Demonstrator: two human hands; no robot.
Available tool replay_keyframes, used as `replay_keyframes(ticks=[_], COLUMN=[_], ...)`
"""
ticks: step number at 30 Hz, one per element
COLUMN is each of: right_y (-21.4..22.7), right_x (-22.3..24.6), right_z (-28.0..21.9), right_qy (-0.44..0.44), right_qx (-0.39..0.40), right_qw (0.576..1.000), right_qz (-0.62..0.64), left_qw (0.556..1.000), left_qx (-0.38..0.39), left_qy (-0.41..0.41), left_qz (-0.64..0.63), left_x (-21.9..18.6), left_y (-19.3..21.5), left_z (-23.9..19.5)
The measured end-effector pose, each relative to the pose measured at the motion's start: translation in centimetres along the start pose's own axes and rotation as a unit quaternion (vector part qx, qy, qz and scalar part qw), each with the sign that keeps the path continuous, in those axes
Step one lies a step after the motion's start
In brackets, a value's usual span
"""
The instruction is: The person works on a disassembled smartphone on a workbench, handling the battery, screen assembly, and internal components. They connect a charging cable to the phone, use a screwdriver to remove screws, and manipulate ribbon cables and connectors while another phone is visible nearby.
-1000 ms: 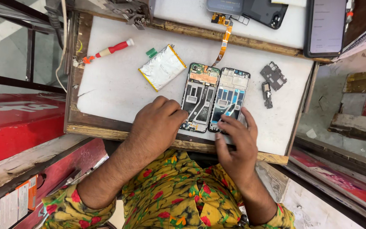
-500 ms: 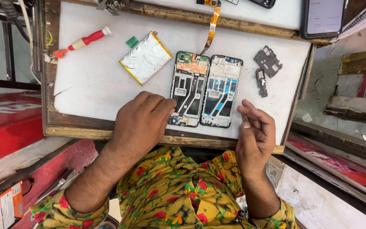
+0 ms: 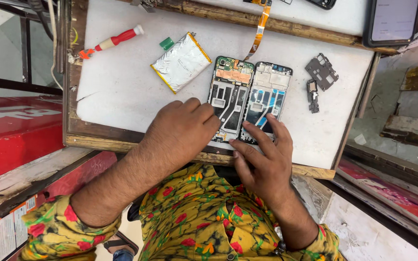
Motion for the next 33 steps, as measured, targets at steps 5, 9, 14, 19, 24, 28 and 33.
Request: replay_keyframes(ticks=[5, 9, 14, 19, 24, 28, 33], right_y=[0.2, 0.0, 0.2, 0.5, 0.3, 0.4, 0.4], right_x=[0.1, 0.0, 0.2, 0.3, 0.4, 0.5, 0.3], right_z=[0.4, 0.4, 0.4, 0.6, 0.5, 0.4, 0.1], right_qy=[-0.004, -0.006, -0.011, -0.016, -0.013, -0.017, -0.029], right_qx=[0.002, 0.007, 0.003, -0.011, -0.014, -0.015, -0.021], right_qw=[1.0, 1.0, 1.0, 1.0, 1.0, 1.0, 0.999], right_qz=[0.006, 0.004, 0.016, 0.025, 0.022, 0.018, 0.022], left_qw=[0.998, 0.998, 0.989, 0.941, 0.929, 0.906, 0.888], left_qx=[-0.006, -0.043, -0.137, -0.297, -0.347, -0.374, -0.349], left_qy=[-0.038, -0.034, 0.042, 0.148, 0.124, 0.11, 0.14], left_qz=[0.039, 0.013, -0.024, -0.075, 0.031, 0.165, 0.264], left_x=[0.0, 1.0, 2.6, 5.2, 6.3, 7.1, 8.8], left_y=[-0.2, -0.3, 1.0, 4.2, 7.4, 9.5, 10.9], left_z=[0.7, 1.5, 0.3, -1.4, -1.2, 0.1, 0.3])
Point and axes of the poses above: each hand's wrist, its own z-axis towards the middle knuckle, its own y-axis out of the back of the hand, x = y × z, the point moved 2 cm from there along z, towards the middle knuckle, and after that the axes turned 9 degrees about -z, right-handed, at the moved point
